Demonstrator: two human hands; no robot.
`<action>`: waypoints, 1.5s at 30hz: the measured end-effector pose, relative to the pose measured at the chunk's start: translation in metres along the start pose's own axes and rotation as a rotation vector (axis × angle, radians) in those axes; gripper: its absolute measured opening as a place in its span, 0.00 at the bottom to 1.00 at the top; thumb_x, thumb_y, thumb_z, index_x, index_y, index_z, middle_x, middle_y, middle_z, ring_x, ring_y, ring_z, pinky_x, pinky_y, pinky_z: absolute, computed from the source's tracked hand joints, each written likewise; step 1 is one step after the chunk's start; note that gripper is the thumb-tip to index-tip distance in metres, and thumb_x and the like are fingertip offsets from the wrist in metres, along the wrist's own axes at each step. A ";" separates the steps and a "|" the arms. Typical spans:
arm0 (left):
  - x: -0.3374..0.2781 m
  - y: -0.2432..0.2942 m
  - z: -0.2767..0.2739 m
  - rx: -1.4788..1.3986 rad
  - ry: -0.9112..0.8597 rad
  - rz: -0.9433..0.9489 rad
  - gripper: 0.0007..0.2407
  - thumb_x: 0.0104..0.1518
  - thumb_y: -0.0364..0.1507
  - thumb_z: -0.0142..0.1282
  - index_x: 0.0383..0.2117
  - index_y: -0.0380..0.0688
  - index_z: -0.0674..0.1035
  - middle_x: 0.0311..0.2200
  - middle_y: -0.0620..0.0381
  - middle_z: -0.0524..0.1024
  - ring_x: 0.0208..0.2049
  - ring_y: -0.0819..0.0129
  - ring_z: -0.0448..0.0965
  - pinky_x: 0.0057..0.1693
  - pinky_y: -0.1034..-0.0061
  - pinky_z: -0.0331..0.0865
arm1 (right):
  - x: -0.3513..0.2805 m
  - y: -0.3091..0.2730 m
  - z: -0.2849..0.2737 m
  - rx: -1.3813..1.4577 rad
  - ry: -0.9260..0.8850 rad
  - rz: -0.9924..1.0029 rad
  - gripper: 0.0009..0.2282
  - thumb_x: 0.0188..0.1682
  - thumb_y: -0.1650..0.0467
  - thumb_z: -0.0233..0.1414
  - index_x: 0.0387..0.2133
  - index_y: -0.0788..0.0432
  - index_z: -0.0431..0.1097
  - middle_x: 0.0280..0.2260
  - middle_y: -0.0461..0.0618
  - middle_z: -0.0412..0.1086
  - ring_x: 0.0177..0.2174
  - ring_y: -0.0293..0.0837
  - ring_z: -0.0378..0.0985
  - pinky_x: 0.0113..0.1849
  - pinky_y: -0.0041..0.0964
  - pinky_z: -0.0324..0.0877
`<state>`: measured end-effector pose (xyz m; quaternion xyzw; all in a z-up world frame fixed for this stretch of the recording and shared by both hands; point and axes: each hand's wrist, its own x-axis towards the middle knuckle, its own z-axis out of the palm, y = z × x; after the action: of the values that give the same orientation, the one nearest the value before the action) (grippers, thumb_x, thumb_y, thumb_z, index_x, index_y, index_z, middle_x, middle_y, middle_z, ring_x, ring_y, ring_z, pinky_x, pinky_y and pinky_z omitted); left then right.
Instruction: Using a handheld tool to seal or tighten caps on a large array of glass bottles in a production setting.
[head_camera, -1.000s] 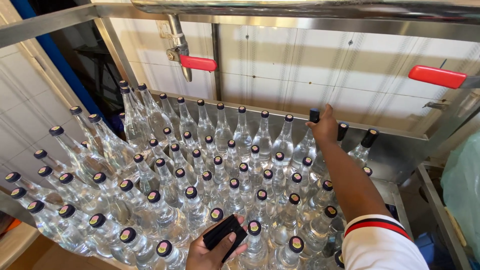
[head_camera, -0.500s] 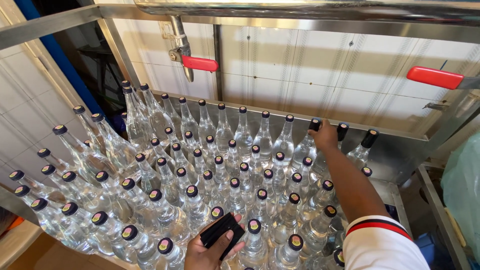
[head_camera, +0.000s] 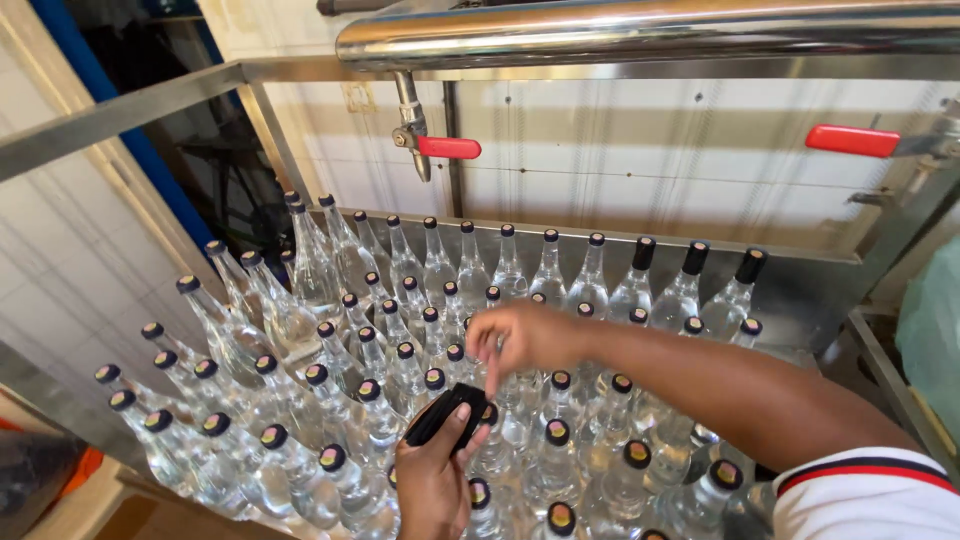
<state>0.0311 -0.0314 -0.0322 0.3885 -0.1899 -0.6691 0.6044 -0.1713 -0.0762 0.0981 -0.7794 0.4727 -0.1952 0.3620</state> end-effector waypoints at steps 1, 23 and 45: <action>0.001 0.008 0.000 0.012 -0.016 -0.005 0.12 0.55 0.17 0.68 0.44 0.19 0.87 0.39 0.35 0.87 0.37 0.40 0.88 0.48 0.49 0.85 | 0.001 0.000 0.016 0.004 0.019 0.005 0.10 0.52 0.78 0.65 0.43 0.54 0.77 0.34 0.41 0.85 0.38 0.35 0.91 0.43 0.27 0.83; 0.036 0.115 -0.048 0.177 -0.534 -0.229 0.17 0.59 0.18 0.60 0.53 0.15 0.84 0.50 0.29 0.87 0.54 0.35 0.87 0.61 0.36 0.84 | 0.008 -0.078 0.118 0.123 0.691 0.201 0.07 0.54 0.72 0.64 0.44 0.52 0.78 0.31 0.45 0.76 0.21 0.36 0.69 0.26 0.33 0.66; 0.003 0.114 0.003 0.611 -0.404 -0.031 0.18 0.64 0.22 0.59 0.60 0.42 0.87 0.53 0.45 0.91 0.47 0.54 0.94 0.56 0.67 0.90 | -0.038 -0.049 0.074 0.498 0.655 0.301 0.07 0.53 0.79 0.67 0.39 0.63 0.77 0.30 0.54 0.84 0.25 0.42 0.84 0.27 0.34 0.80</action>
<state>0.1041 -0.0572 0.0518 0.4140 -0.4907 -0.6537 0.4007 -0.1129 -0.0003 0.0875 -0.4876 0.6094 -0.4853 0.3942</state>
